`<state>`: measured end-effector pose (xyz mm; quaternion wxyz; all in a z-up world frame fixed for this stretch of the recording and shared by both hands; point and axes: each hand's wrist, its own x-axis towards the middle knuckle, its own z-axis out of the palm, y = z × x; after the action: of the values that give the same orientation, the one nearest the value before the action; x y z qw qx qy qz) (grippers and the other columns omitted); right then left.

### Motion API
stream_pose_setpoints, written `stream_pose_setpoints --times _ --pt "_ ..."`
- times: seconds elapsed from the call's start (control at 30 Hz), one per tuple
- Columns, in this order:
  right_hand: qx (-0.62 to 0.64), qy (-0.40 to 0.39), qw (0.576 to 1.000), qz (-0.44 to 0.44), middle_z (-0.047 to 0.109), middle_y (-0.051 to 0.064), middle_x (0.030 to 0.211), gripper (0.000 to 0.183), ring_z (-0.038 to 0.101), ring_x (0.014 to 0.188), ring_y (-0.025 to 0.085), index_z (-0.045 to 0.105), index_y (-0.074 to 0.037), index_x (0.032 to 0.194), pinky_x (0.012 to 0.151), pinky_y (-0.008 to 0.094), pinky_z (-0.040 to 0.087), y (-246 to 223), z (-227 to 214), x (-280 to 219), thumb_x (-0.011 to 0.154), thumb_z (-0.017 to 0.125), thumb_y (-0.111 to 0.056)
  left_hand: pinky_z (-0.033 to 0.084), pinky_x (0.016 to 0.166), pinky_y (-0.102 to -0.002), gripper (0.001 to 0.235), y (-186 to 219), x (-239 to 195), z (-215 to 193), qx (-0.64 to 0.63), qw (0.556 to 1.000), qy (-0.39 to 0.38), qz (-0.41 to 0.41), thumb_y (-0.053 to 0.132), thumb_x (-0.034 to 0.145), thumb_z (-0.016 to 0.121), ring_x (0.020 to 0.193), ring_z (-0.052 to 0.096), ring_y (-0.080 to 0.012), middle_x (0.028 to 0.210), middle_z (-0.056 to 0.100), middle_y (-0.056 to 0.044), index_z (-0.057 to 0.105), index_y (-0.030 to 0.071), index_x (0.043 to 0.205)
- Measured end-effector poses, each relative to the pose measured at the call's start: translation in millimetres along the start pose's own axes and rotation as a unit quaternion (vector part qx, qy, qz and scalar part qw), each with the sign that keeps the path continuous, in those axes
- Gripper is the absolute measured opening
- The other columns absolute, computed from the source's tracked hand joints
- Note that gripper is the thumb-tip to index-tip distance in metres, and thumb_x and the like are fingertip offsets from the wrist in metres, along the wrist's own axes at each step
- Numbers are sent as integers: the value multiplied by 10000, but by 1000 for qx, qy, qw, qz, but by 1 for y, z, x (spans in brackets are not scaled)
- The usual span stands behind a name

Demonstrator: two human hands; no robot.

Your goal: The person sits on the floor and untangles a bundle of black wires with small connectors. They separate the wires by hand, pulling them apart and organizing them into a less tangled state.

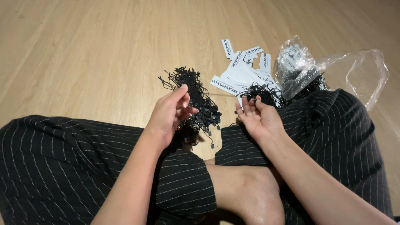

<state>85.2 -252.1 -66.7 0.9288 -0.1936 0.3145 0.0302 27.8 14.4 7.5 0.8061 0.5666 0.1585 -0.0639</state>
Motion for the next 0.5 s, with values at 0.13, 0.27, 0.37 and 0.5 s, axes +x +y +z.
stream_pose_setpoints --times 0.13,0.27,0.37,0.5 --pt "-35 3 999 -7 565 31 1066 186 694 1166 247 614 -99 1232 1108 526 581 4 5 -6 1057 553 -107 539 680 -269 330 2 3 -1 -50 998 -15 -19 448 959 680 731 781 -229 640 507 58 592 199 761" --pt "-257 -26 962 -84 613 30 1049 307 705 1017 154 616 -88 1355 967 333 627 21 14 -30 1053 594 -140 547 625 -221 251 16 18 -10 -122 992 34 -27 351 986 610 735 769 -188 750 616 12 566 167 821" --pt "-413 -58 891 -180 698 85 1009 351 723 890 126 668 -23 1342 836 234 638 39 22 -57 1007 677 -127 577 670 -252 219 21 47 -18 -180 981 56 -47 326 992 559 886 788 -225 895 734 -7 553 189 821" --pt "-572 -92 764 -286 771 120 804 214 731 695 152 820 -101 1110 662 260 638 51 25 -63 919 784 -190 638 711 -302 220 22 90 -20 -166 982 62 -59 342 1073 465 1047 819 -294 1115 801 11 550 215 915"
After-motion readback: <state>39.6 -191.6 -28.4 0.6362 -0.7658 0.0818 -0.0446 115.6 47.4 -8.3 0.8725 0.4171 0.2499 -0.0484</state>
